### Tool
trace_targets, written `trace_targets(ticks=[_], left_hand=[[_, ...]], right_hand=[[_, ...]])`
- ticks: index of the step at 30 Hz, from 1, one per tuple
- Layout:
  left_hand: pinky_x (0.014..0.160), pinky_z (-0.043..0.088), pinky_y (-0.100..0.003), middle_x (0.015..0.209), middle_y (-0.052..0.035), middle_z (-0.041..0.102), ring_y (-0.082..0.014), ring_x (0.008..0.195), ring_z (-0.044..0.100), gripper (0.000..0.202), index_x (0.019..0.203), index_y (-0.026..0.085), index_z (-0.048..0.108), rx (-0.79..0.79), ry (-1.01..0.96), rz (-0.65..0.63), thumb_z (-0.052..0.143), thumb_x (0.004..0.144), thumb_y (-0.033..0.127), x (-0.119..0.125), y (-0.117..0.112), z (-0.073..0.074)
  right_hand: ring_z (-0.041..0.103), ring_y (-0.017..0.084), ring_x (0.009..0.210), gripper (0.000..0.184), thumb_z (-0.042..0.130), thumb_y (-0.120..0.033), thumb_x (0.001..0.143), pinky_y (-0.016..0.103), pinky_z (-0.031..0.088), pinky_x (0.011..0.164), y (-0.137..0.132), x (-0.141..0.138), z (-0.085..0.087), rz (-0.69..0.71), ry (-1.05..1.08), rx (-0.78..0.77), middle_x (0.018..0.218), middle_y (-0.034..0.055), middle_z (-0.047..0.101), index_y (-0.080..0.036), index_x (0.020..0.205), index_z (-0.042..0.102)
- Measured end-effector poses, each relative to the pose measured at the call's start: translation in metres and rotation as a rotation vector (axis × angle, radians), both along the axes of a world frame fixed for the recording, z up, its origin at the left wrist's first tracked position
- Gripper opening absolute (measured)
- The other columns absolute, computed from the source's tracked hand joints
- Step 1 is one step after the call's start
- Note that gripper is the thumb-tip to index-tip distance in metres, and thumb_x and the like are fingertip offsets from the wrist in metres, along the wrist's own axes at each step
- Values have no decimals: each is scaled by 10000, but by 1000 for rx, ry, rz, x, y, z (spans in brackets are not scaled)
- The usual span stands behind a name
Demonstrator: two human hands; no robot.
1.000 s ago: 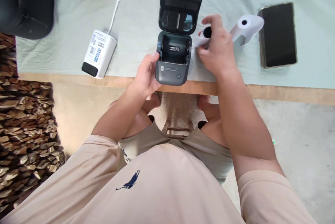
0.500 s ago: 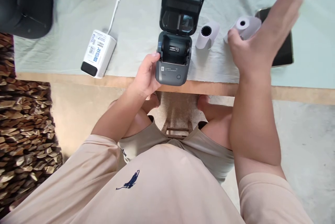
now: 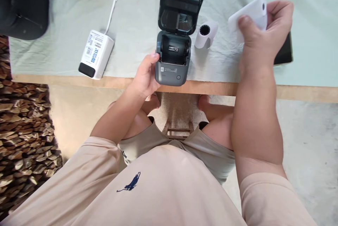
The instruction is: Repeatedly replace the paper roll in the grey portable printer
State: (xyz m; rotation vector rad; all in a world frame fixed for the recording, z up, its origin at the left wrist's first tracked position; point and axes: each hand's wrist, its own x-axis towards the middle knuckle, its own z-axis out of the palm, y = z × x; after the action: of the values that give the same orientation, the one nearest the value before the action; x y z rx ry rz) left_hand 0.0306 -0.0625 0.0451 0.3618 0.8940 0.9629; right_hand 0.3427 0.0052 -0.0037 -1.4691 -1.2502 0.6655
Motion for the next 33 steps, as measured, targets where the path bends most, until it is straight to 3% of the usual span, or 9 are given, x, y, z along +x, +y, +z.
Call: trace_targets(ticks=[3,5,10,14,19,24,27,30,33], left_hand=[[1154,703,-383,965,-21,858,-249,1275,867,191,982,236,692,20,6,-13,575,1130,266,-1,0,-1],[1150,702,-379,1005,-27,870,-253,1286,863,174,984,235,698,27,-2,-17,596,1121,267,-1,0,-1],[1180,680,-375,1003,-24,859,-256,1306,854,180,1002,239,712,25,55,-25,592,1128,287,-1,2,-1],[1124,702,-349,871,6,795,-220,1164,878,223,988,242,697,31,41,-15,542,1145,270,-1,2,-2],[986,716,-312,860,13,765,-198,1022,874,141,1003,230,710,32,42,10,625,1110,263,-1,-2,-2],[988,695,-342,920,15,789,-209,987,855,82,1098,254,768,91,87,-46,694,1072,276,-1,-3,-2],[974,686,-339,917,14,790,-212,978,838,93,1124,267,776,107,105,-67,712,1068,304,-2,-4,-4],[803,640,-268,909,21,764,-157,832,769,100,1103,244,763,130,68,-55,705,1078,321,-3,-4,-5],[766,624,-238,946,14,773,-130,828,742,96,1096,228,759,127,1,-60,725,1074,315,-3,-4,-4]], right_hand=[[636,315,1055,628,521,-401,630,376,372,719,-1,-17,11,-201,288,104,1295,102,579,-357,1252,451],[684,345,1193,697,479,-383,665,399,417,723,-9,-38,29,-105,287,126,1422,84,643,-406,1358,548],[764,322,1185,484,593,-534,840,506,604,919,-42,-93,78,89,32,323,1332,42,718,-426,1310,629],[732,241,924,427,665,-563,843,460,584,848,-59,-117,94,287,-320,181,1303,46,660,-335,1187,553],[766,339,1009,314,665,-294,831,539,532,1131,-59,-125,97,434,-724,-85,1043,28,791,-337,1061,456],[729,349,880,303,682,-268,807,548,515,1098,-55,-125,90,419,-881,-163,945,45,798,-334,1060,528],[764,362,948,235,663,-270,858,542,529,1028,-55,-123,81,439,-878,-131,1021,67,842,-323,1082,617],[793,336,1074,149,621,-262,942,500,551,943,-55,-119,71,474,-821,-20,1187,30,869,-322,1056,697],[782,323,1066,115,651,-284,1007,502,568,913,-54,-118,63,442,-784,90,1164,29,856,-330,995,755]])
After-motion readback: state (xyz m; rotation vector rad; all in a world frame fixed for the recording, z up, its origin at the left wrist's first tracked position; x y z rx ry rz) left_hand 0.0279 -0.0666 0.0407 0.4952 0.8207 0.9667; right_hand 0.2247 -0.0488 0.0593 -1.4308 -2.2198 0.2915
